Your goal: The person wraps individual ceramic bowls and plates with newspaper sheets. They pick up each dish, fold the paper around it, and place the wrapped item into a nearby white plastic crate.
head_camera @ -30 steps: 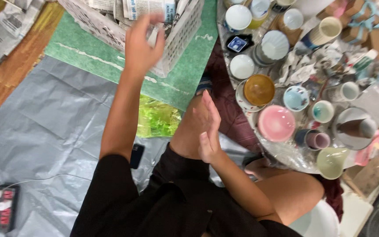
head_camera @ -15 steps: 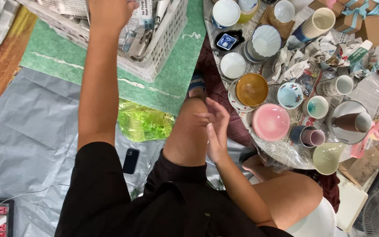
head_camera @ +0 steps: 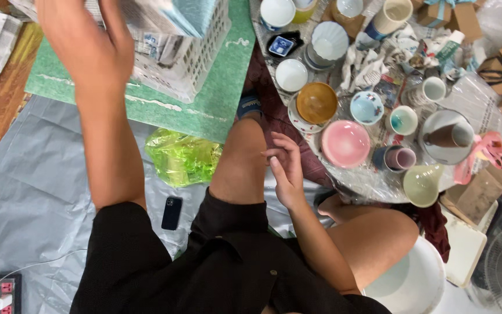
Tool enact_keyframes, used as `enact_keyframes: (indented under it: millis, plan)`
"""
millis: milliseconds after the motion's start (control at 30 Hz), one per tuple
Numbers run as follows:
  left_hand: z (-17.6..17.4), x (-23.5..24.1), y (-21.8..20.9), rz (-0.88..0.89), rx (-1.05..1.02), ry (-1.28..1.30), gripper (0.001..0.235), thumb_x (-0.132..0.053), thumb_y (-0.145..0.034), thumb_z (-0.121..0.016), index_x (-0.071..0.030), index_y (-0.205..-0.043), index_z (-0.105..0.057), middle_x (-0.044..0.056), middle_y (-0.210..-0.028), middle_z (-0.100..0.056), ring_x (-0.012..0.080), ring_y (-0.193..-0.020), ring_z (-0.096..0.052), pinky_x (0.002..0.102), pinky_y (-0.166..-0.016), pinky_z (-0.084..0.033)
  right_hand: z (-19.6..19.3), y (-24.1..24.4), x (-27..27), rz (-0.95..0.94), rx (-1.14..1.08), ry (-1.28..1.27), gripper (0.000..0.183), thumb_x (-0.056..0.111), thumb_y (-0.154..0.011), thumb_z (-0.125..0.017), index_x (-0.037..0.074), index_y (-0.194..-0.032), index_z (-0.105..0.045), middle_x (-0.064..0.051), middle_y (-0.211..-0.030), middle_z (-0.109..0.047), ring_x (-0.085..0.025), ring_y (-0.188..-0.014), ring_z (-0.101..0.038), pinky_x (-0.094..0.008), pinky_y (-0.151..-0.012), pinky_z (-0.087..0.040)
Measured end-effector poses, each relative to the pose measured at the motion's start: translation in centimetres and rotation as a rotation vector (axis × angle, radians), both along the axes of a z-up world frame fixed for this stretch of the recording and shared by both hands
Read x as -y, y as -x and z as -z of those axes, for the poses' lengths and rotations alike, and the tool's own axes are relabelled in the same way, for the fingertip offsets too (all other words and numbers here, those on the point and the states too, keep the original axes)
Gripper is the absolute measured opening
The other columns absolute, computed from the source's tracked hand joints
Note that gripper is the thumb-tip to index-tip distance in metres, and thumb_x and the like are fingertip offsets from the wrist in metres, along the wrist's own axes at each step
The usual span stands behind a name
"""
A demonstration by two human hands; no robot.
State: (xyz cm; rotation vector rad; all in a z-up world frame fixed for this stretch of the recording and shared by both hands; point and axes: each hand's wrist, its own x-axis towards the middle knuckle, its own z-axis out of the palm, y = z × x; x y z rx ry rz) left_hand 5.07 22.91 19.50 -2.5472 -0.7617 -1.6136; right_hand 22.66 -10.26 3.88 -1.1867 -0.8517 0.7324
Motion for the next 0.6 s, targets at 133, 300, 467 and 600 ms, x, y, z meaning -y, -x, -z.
enact_keyframes:
  millis: [133,300,467,600]
  plan:
    - [2.6,7.5,-2.1,0.433,0.37,0.438,0.018,-0.007,-0.104,-0.055,0.002,-0.111,-0.04,0.027,-0.102,-0.043,0.0338,-0.095,-0.045,0.048,-0.09,-0.043,-1.8,0.3,2.5,-0.139,-0.11,-0.067,0.062,0.031,-0.106,-0.064,0.006,-0.155,-0.036,-0.017,-0.156,-0.046,-0.023,-0.128,-0.057,-0.042,-0.112,-0.049]
    - [10.5,18.9,-6.9,1.087,0.601,0.636,0.031,-0.009,-0.11,-0.059,-0.01,-0.112,-0.028,0.028,-0.132,-0.059,0.0319,-0.121,-0.066,0.041,-0.1,-0.057,-2.2,2.0,5.2,-0.257,-0.33,-0.183,0.09,0.037,-0.096,-0.075,0.015,-0.166,-0.021,-0.01,-0.163,-0.04,-0.023,-0.144,-0.05,-0.039,-0.121,-0.041]
    - [16.3,26.0,-4.8,0.9,0.537,0.802,0.036,-0.009,-0.105,-0.067,-0.006,-0.118,-0.033,0.022,-0.124,-0.06,0.0254,-0.111,-0.065,0.035,-0.095,-0.056,2.4,5.2,8.6,0.112,-0.374,-0.122,0.061,0.016,-0.1,-0.074,0.006,-0.149,-0.04,-0.01,-0.157,-0.044,-0.019,-0.134,-0.052,-0.038,-0.11,-0.044]
    - [18.1,27.1,-4.3,0.921,0.307,0.865,0.034,-0.008,-0.108,-0.064,-0.004,-0.127,-0.036,0.018,-0.125,-0.06,0.0213,-0.11,-0.066,0.031,-0.095,-0.055,7.2,5.4,12.0,0.336,-0.169,-0.289,0.019,0.003,-0.113,-0.068,0.006,-0.121,-0.052,-0.011,-0.135,-0.055,-0.017,-0.118,-0.059,-0.035,-0.11,-0.049]
